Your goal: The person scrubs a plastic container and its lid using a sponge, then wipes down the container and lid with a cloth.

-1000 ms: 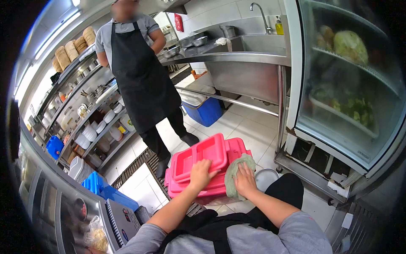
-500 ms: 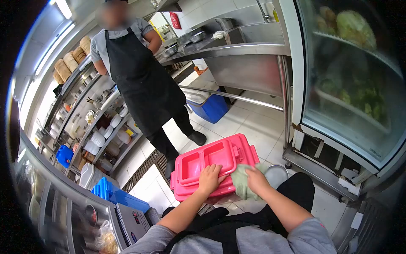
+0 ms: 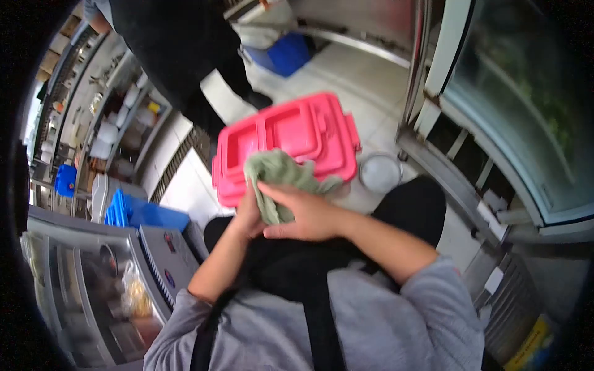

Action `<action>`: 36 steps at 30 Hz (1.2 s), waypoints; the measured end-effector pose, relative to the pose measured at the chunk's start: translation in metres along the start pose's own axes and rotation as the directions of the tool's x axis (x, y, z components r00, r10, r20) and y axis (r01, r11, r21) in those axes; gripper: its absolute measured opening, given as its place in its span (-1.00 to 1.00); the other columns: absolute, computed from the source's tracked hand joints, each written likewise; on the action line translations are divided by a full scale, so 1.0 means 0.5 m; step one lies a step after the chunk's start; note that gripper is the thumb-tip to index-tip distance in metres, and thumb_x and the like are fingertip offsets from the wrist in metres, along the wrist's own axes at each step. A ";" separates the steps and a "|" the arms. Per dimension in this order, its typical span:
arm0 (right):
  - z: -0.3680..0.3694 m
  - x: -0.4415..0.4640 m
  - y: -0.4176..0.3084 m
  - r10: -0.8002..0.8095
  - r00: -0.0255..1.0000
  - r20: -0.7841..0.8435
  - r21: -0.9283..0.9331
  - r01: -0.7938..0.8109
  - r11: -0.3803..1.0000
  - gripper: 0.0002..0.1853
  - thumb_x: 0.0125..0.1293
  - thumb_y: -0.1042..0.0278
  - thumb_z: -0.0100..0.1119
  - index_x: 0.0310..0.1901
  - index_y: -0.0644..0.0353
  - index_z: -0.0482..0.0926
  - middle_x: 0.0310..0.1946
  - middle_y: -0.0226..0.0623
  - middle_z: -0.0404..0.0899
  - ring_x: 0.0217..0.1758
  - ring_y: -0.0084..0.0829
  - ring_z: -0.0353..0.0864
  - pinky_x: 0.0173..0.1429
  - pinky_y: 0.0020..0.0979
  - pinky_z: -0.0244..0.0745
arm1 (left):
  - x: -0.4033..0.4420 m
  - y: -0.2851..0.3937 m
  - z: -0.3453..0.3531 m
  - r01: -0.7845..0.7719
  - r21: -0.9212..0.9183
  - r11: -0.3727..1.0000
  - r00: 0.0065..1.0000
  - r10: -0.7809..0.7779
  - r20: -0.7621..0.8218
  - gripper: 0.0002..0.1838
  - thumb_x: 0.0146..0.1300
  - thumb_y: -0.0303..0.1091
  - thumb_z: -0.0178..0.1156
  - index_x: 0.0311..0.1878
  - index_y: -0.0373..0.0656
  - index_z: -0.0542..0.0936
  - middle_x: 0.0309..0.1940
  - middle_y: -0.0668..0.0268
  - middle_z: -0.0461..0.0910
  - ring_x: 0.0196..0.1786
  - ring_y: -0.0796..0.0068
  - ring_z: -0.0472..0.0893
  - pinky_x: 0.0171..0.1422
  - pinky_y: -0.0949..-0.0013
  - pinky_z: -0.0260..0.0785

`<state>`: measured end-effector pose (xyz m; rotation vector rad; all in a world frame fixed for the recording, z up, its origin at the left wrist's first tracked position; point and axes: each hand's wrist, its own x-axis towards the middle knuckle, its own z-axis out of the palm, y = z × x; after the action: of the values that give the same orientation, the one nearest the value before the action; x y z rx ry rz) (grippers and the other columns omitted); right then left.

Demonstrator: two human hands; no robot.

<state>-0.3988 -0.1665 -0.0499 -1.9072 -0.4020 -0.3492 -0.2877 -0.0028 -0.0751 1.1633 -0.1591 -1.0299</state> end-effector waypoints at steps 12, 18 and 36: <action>-0.157 0.173 0.327 0.074 0.788 -0.611 -0.301 -0.317 0.899 -0.72 0.39 0.24 0.08 0.03 0.12 0.63 0.04 -0.15 0.61 0.14 -0.10 0.55 0.26 -0.21 0.41 | 0.158 0.175 -0.054 0.038 0.999 -0.010 0.950 0.311 -0.033 -0.25 0.41 0.24 -0.10 0.32 -0.30 0.33 0.09 -0.10 0.56 0.06 0.01 0.62 0.17 0.18 0.46; -0.083 0.204 0.373 0.206 0.794 -0.572 -0.424 -0.502 0.754 -0.63 0.41 0.13 -0.04 0.17 -0.15 0.59 0.29 -0.28 0.47 0.30 -0.18 0.46 0.37 -0.13 0.24 | 0.253 0.079 0.045 -0.137 0.796 -0.590 0.917 0.228 0.327 -0.22 0.17 0.41 0.10 -0.28 -0.33 0.65 -0.27 -0.04 0.65 -0.25 0.00 0.68 -0.11 0.06 0.53; -0.090 0.172 0.367 -0.002 0.736 -0.677 -0.239 -0.216 0.947 -0.78 0.29 0.41 0.11 -0.10 0.22 0.68 -0.04 -0.10 0.66 0.07 -0.10 0.61 0.19 -0.20 0.48 | 0.150 0.140 -0.134 -0.224 0.842 -0.490 0.744 0.472 0.473 -0.71 0.24 -0.11 0.17 -0.10 -0.09 0.56 -0.34 0.20 0.62 -0.22 0.13 0.62 -0.12 0.08 0.40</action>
<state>-0.2439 -0.2614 -0.1502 -1.9297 0.2722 -1.0338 -0.1656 -0.0110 -0.0768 2.4531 -1.5584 0.3352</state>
